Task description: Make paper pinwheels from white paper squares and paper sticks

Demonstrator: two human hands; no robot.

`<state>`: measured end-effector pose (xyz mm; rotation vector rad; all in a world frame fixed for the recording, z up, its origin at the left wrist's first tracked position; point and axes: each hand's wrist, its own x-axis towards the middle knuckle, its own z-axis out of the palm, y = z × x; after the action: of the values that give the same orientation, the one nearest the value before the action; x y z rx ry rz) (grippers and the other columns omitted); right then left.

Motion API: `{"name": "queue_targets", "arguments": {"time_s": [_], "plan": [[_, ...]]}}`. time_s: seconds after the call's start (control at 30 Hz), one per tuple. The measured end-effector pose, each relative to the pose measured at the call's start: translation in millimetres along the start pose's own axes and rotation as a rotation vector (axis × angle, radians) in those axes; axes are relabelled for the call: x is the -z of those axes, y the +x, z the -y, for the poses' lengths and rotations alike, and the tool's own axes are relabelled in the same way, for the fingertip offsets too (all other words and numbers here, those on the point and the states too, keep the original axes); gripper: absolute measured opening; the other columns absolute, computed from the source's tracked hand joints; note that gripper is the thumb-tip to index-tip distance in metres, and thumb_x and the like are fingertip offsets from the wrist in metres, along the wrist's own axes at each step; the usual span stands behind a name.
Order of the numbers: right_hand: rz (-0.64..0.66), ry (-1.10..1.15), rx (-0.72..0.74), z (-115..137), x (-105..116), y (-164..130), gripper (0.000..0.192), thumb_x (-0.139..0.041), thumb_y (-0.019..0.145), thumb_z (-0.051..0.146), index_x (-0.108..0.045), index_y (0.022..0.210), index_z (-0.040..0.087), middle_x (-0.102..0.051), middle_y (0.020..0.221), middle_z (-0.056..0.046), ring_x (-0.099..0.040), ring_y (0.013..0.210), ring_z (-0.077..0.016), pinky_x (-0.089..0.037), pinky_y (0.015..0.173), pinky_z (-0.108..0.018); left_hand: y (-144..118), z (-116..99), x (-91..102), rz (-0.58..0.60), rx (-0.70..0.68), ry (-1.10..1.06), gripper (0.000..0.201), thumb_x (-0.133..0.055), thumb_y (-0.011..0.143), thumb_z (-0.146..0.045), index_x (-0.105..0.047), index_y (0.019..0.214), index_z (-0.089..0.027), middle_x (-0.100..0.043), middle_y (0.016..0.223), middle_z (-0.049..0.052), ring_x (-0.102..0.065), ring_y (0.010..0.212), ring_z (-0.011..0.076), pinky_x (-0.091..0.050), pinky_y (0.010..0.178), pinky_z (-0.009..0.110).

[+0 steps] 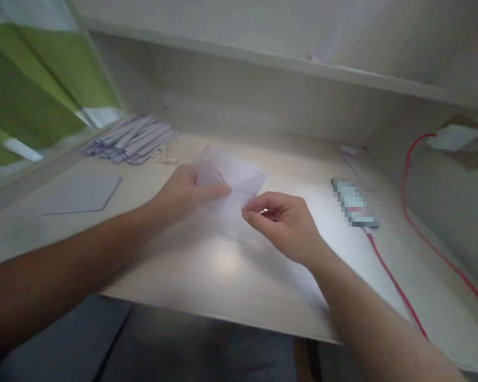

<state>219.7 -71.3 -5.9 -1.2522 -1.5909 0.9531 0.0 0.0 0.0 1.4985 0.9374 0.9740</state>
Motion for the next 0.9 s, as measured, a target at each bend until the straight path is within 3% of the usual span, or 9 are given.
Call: {"name": "queue_targets", "arguments": {"time_s": [0.47,0.9], "plan": [[0.05,-0.014,0.045,-5.9,2.2,1.9,0.004,-0.085,0.085,0.025,-0.085,0.088,0.024,-0.081,0.089,-0.003,-0.071,0.079,-0.0171,-0.053,0.072,-0.031,-2.5,-2.7,0.5,-0.014,-0.015,0.019,0.021,-0.079,0.067,-0.035,-0.073,0.066,-0.015,-0.065,0.063,-0.001,-0.054,0.056,0.0101,-0.038,0.051,0.021],[0.084,-0.023,0.052,-1.5,1.5,2.2,0.003,-0.082,0.085,0.02,-0.083,0.086,0.022,-0.08,0.086,-0.003,-0.071,0.08,-0.0174,-0.053,0.073,-0.031,0.2,8.4,5.5,-0.018,-0.045,0.106,0.023,-0.078,0.075,-0.038,-0.078,0.075,-0.016,-0.07,0.07,0.001,-0.058,0.061,0.0122,-0.04,0.053,0.021]]}}
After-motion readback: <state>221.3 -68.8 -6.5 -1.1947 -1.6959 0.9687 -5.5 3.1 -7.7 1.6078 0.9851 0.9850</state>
